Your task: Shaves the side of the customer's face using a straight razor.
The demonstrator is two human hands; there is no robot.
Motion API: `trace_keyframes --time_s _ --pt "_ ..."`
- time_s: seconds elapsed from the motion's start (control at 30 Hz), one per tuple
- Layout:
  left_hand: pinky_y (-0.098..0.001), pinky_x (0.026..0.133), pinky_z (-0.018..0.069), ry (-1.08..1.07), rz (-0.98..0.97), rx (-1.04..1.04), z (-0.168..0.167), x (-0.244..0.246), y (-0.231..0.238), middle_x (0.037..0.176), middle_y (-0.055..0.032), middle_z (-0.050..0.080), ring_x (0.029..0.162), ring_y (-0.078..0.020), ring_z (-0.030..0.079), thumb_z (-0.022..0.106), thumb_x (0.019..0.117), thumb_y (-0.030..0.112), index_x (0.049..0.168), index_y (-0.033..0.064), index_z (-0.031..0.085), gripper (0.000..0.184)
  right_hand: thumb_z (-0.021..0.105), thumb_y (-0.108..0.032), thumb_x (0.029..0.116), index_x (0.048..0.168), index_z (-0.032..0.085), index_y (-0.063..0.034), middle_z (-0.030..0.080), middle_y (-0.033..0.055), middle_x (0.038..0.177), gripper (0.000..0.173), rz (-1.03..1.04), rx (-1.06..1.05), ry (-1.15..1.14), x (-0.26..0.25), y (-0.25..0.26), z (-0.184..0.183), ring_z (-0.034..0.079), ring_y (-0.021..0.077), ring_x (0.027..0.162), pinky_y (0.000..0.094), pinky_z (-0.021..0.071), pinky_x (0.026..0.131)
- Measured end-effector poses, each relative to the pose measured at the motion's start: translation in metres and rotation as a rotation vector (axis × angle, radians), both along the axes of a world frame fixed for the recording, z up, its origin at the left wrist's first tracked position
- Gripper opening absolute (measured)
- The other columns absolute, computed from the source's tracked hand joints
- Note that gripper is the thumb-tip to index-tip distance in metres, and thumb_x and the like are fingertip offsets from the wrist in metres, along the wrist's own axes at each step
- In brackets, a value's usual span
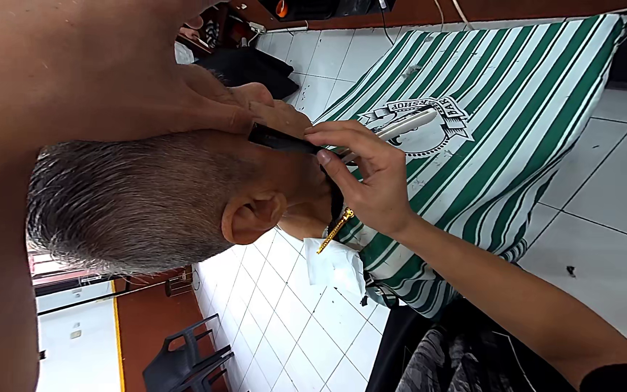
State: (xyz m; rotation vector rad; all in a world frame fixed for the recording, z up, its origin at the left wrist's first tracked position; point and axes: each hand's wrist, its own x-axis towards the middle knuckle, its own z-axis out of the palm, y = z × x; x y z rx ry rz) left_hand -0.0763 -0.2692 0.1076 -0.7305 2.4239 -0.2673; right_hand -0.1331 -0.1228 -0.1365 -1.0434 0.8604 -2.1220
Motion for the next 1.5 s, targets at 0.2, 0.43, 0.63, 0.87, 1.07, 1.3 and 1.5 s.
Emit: trace_keyframes --time_s 0.2,0.43,0.63,0.87,1.07,1.3,1.5 --pt "-0.0327 0.069 0.0553 -0.005 -0.015 -0.012 -0.0069 -0.0055 0.0054 0.097 0.0021 0.071 0.086 -0.0047 0.066 0.079 0.0763 0.057 0.13 0.035 0.062 0.06 0.059 0.008 0.0954 0.114 0.072 0.008 0.068 0.0198 0.119 0.023 0.001 0.02 0.029 0.0005 -0.0023 0.0013 0.067 0.0191 0.11 0.026 0.0569 0.09" --pt "-0.0283 0.068 0.0542 -0.018 -0.034 -0.035 -0.006 -0.0072 0.0033 0.093 0.0055 0.07 0.083 0.0005 0.064 0.079 0.0745 0.062 0.122 0.0368 0.066 0.055 0.059 0.009 0.0952 0.114 0.071 0.008 0.067 0.0197 0.117 0.022 0.021 0.016 0.029 0.0014 -0.0053 0.0002 0.066 0.0181 0.108 0.0251 0.057 0.089" --pt "-0.026 0.067 0.0529 0.019 -0.065 -0.047 -0.0084 -0.0065 0.0014 0.09 0.007 0.069 0.08 0.0029 0.062 0.078 0.0706 0.066 0.116 0.0374 0.068 0.055 0.06 0.008 0.0948 0.113 0.072 0.0076 0.067 0.0194 0.115 0.022 0.015 0.006 0.045 0.0031 -0.0047 -0.0011 0.066 0.018 0.108 0.025 0.0566 0.09" --pt "-0.0308 0.071 0.055 -0.004 -0.039 -0.057 -0.0087 -0.0031 -0.0032 0.097 0.0059 0.069 0.088 0.0005 0.064 0.076 0.0708 0.075 0.117 0.037 0.068 0.061 0.06 0.008 0.0942 0.113 0.072 0.0078 0.067 0.0192 0.114 0.022 0.017 -0.009 0.059 0.0056 -0.0038 -0.0027 0.066 0.0183 0.107 0.0248 0.0568 0.09" --pt "-0.0284 0.071 0.0533 0.021 -0.052 -0.052 -0.0095 -0.0035 -0.0035 0.095 0.0074 0.068 0.087 0.0019 0.062 0.077 0.0722 0.068 0.113 0.0366 0.069 0.052 0.059 0.009 0.0948 0.114 0.071 0.0083 0.066 0.0194 0.115 0.023 0.02 0.0 0.016 0.0066 -0.0038 -0.0021 0.066 0.0172 0.107 0.0235 0.0568 0.088" --pt "-0.0312 0.071 0.0543 0.031 -0.084 -0.082 -0.0077 -0.0029 -0.0016 0.094 0.0062 0.068 0.087 0.0002 0.063 0.077 0.0692 0.075 0.112 0.0348 0.07 0.059 0.06 0.009 0.0939 0.112 0.072 0.0081 0.066 0.0192 0.113 0.022 0.031 -0.017 0.032 0.0086 -0.0021 -0.0028 0.066 0.0169 0.104 0.0233 0.0578 0.084" --pt "-0.0333 0.07 0.0534 0.06 -0.166 -0.034 -0.0084 -0.0014 0.0037 0.095 0.0003 0.068 0.087 -0.0063 0.065 0.079 0.0746 0.06 0.118 0.0303 0.068 0.054 0.06 0.009 0.0953 0.114 0.07 0.0092 0.065 0.0191 0.115 0.021 0.05 0.034 -0.059 0.0055 -0.001 -0.0001 0.065 0.0165 0.108 0.023 0.0578 0.086"
